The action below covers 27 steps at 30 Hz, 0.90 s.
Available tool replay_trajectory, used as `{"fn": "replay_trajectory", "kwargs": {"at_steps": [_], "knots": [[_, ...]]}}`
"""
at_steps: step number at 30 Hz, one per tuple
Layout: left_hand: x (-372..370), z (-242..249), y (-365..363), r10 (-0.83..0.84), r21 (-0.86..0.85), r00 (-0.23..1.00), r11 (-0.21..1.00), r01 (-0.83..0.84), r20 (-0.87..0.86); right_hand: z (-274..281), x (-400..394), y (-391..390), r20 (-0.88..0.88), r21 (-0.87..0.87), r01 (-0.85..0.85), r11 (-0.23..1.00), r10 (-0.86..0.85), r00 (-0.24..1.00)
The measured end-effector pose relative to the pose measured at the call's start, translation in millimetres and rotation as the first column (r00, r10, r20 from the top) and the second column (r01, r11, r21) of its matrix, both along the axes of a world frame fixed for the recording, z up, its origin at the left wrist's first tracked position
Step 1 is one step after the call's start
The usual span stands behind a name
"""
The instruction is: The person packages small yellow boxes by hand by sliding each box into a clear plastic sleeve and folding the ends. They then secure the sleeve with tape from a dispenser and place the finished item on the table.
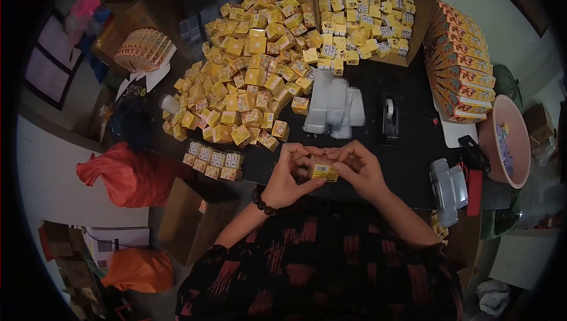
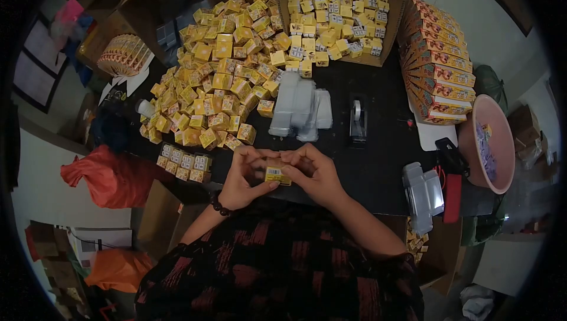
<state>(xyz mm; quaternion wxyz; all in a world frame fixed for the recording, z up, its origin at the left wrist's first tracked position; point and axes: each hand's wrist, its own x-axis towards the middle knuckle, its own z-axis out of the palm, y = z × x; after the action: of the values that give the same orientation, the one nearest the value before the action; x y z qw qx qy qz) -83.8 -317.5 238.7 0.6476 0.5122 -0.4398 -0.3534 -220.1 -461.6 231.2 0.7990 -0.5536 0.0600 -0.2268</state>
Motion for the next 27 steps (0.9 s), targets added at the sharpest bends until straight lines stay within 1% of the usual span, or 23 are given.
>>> {"fn": "replay_trajectory", "kwargs": {"at_steps": [1, 2, 3, 4, 5, 6, 8, 10, 12, 13, 15, 17, 18, 19, 20, 21, 22, 23, 24, 25, 26, 27], "knots": [[-1, -1, 0, 0.008, 0.025, 0.999, 1.000, -0.008, 0.035, 5, 1, -1, -0.003, 0.002, 0.001, 1.000, -0.001, 1.000], [-2, -1, 0, 0.016, 0.049, 0.997, 0.999, -0.019, 0.070, 10, 3, -1, -0.079, -0.115, 0.001, 0.993, -0.010, 0.997], [-2, -1, 0, 0.017, 0.048, 0.998, 0.999, -0.020, 0.068, 12, 4, -1, -0.151, -0.231, -0.009, 0.973, -0.027, 0.988], [-2, 0, 0, 0.028, 0.068, 0.994, 0.997, -0.035, 0.107, 10, 5, 0, -0.152, -0.233, -0.009, 0.972, -0.027, 0.988], [-1, 1, 1, 0.036, 0.089, 0.989, 0.995, -0.049, 0.146, 5, 7, 1, -0.126, -0.217, 0.029, 0.976, -0.058, 0.990], [-1, 1, 1, 0.034, 0.089, 0.989, 0.995, -0.047, 0.145, 2, 7, 1, -0.101, -0.199, 0.068, 0.978, -0.090, 0.991], [-2, -1, 2, 0.031, 0.097, 0.970, 0.994, -0.056, 0.240, -1, 5, 0, -0.110, -0.187, 0.062, 0.980, -0.083, 0.990], [-2, -3, 0, 0.020, 0.090, 0.974, 0.995, -0.042, 0.227, -2, 2, -5, -0.120, -0.174, 0.055, 0.983, -0.077, 0.990], [-2, -3, -1, 0.006, 0.081, 0.976, 0.996, -0.024, 0.217, 0, -2, -13, -0.185, -0.314, -0.048, 0.948, -0.012, 0.983], [-2, 0, -2, -0.015, 0.108, 0.979, 0.994, -0.008, 0.205, 0, -4, -16, -0.185, -0.315, -0.043, 0.948, -0.017, 0.983], [-1, 5, -6, -0.047, 0.132, 0.980, 0.991, 0.022, 0.191, 0, -10, -22, -0.118, -0.465, -0.079, 0.882, 0.026, 0.993], [2, 7, -15, -0.080, 0.146, 0.922, 0.989, 0.026, 0.380, 3, -20, -19, -0.143, -0.447, -0.064, 0.892, -0.001, 0.990], [1, 3, -22, -0.092, 0.142, 0.921, 0.989, 0.040, 0.379, 4, -25, -19, -0.166, -0.425, -0.058, 0.903, -0.014, 0.986], [-2, -6, -31, -0.099, 0.154, 0.952, 0.987, 0.056, 0.291, 0, -29, -25, -0.166, -0.428, -0.045, 0.903, -0.029, 0.986], [-5, -15, -41, -0.105, 0.165, 0.974, 0.984, 0.073, 0.200, -11, -36, -35, -0.190, -0.491, 0.160, 0.856, -0.285, 0.940], [-8, -25, -54, -0.118, 0.162, 0.973, 0.983, 0.086, 0.199, -22, -43, -47, -0.195, -0.556, 0.343, 0.757, -0.521, 0.831], [-12, -34, -70, -0.203, 0.181, 0.952, 0.970, 0.163, 0.228, -32, -49, -69, -0.251, -0.606, 0.443, 0.661, -0.688, 0.681], [-17, -38, -86, -0.285, 0.203, 0.924, 0.950, 0.237, 0.255, -42, -54, -92, -0.290, -0.660, 0.515, 0.546, -0.818, 0.496], [-20, -34, -103, -0.351, 0.245, 0.877, 0.928, 0.279, 0.329, -50, -58, -108, -0.291, -0.662, 0.520, 0.539, -0.825, 0.485], [-22, -38, -120, -0.361, 0.242, 0.872, 0.925, 0.292, 0.330, -57, -61, -123, -0.499, -0.500, 0.432, 0.751, -0.657, 0.565], [-24, -48, -137, -0.420, 0.266, 0.849, 0.900, 0.344, 0.322, -59, -62, -132, -0.654, -0.286, 0.328, 0.900, -0.434, 0.619], [-26, -58, -151, -0.477, 0.291, 0.822, 0.871, 0.395, 0.311, -62, -63, -139, -0.654, -0.288, 0.340, 0.895, -0.443, 0.613]]}}
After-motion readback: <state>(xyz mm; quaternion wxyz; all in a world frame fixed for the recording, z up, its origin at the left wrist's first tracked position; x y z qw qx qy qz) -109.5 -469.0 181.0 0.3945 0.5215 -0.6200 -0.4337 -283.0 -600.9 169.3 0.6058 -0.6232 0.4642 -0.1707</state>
